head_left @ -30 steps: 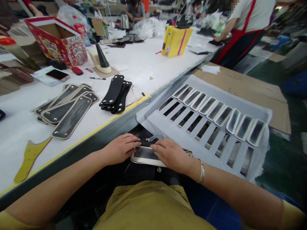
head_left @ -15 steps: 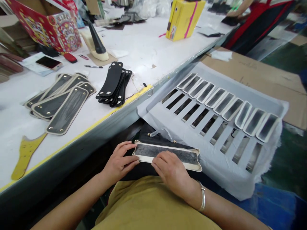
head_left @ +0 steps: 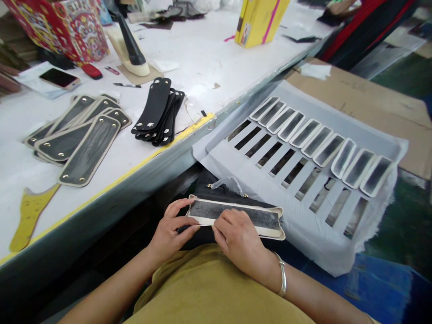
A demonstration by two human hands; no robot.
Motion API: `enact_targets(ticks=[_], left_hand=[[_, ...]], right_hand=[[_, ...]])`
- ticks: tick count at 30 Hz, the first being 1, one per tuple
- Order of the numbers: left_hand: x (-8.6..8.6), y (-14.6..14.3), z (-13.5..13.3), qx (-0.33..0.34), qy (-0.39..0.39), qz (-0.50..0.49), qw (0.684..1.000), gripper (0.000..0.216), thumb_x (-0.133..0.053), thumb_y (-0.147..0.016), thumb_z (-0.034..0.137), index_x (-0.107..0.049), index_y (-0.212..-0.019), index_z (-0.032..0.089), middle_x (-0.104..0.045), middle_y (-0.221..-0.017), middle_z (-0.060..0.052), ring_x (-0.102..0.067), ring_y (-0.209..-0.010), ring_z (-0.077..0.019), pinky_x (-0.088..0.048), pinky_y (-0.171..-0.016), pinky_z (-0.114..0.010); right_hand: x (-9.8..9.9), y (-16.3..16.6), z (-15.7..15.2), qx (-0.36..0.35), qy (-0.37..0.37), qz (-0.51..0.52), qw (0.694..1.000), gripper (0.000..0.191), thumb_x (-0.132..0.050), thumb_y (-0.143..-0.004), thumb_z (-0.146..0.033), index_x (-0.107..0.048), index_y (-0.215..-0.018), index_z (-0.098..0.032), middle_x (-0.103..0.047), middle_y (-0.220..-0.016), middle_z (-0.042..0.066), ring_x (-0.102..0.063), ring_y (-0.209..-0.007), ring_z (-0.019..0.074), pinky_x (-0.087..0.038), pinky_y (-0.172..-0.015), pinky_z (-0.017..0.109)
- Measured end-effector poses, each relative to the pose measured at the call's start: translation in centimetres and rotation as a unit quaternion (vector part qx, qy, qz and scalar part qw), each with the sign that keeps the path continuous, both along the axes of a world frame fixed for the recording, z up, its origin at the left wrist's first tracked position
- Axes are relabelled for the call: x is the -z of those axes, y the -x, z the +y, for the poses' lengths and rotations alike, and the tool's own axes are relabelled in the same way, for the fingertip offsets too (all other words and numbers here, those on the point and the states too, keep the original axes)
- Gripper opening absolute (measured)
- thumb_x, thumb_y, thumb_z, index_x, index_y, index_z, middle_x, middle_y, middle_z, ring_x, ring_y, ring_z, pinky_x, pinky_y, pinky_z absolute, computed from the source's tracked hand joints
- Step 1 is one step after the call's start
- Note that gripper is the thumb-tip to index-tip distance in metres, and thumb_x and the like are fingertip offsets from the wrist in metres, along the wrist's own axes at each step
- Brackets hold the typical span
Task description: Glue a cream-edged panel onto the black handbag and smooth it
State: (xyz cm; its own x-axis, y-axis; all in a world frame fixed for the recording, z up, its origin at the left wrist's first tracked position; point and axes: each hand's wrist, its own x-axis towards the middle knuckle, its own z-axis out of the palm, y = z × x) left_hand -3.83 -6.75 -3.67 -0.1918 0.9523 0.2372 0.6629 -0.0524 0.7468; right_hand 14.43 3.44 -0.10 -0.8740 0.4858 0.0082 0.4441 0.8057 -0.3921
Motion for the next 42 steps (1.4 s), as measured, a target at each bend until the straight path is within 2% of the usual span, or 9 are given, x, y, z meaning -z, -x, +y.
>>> enact_targets(ticks=[7, 13, 18, 22, 39, 42], left_hand=[[0.5, -0.5, -0.2, -0.030, -0.021, 0.009, 0.999, 0.011, -0.060, -0.083, 0.022, -0.070, -0.081, 0.022, -0.056, -0.124, -0.008, -0.051, -0.117, -0.0237, -0.045, -0.099, -0.047], [-0.1, -1.0, 0.0, -0.024, -0.022, 0.059, 0.998, 0.011, -0.056, -0.081, 0.016, -0.064, -0.073, 0.019, -0.048, -0.132, -0.009, -0.045, -0.121, -0.0260, -0.041, -0.101, -0.049], [-0.7, -1.0, 0.4, -0.014, -0.016, 0.086, 0.996, 0.013, -0.054, -0.080, 0.014, -0.059, -0.069, 0.018, -0.048, -0.131, -0.009, -0.043, -0.122, -0.0265, -0.038, -0.102, -0.051], [-0.8, -1.0, 0.5, -0.011, -0.012, 0.097, 0.995, 0.013, -0.053, -0.079, 0.013, -0.056, -0.067, 0.018, -0.047, -0.131, -0.008, -0.040, -0.123, -0.0274, -0.037, -0.103, -0.053], [-1.1, -2.5, 1.0, -0.049, 0.030, 0.180, 0.982, 0.009, -0.051, -0.081, 0.014, -0.052, -0.073, 0.018, -0.049, -0.129, -0.012, -0.038, -0.125, -0.0314, -0.040, -0.101, -0.054], [-1.1, -2.6, 0.9, -0.060, 0.039, 0.188, 0.980, 0.005, -0.050, -0.082, 0.015, -0.053, -0.084, 0.018, -0.046, -0.133, -0.013, -0.038, -0.127, -0.0310, -0.040, -0.100, -0.052]], right_hand=[[0.1, -0.3, -0.2, 0.006, -0.002, 0.012, 1.000, 0.023, -0.046, -0.092, -0.021, -0.059, -0.073, -0.016, -0.055, -0.078, 0.005, -0.046, -0.075, 0.0175, -0.032, -0.070, 0.032], [0.1, -0.1, -0.4, 0.022, -0.013, 0.007, 1.000, 0.021, -0.048, -0.090, -0.020, -0.057, -0.072, -0.017, -0.055, -0.077, 0.005, -0.047, -0.074, 0.0184, -0.032, -0.068, 0.032], [0.3, 0.2, -0.6, 0.052, -0.013, 0.011, 0.998, 0.018, -0.049, -0.090, -0.021, -0.056, -0.073, -0.017, -0.054, -0.076, 0.005, -0.048, -0.075, 0.0184, -0.033, -0.070, 0.032], [0.2, 0.3, -0.7, 0.046, -0.022, 0.007, 0.999, 0.019, -0.050, -0.089, -0.020, -0.055, -0.071, -0.017, -0.054, -0.076, 0.005, -0.047, -0.074, 0.0184, -0.032, -0.068, 0.032], [-0.5, 1.7, -1.0, 0.058, -0.074, -0.072, 0.993, 0.012, -0.051, -0.087, -0.018, -0.052, -0.075, -0.018, -0.056, -0.077, 0.007, -0.050, -0.075, 0.0225, -0.032, -0.069, 0.036], [-0.7, 2.0, -1.1, 0.068, -0.093, -0.087, 0.990, 0.010, -0.051, -0.087, -0.018, -0.052, -0.078, -0.018, -0.056, -0.077, 0.008, -0.050, -0.074, 0.0240, -0.032, -0.068, 0.037]])
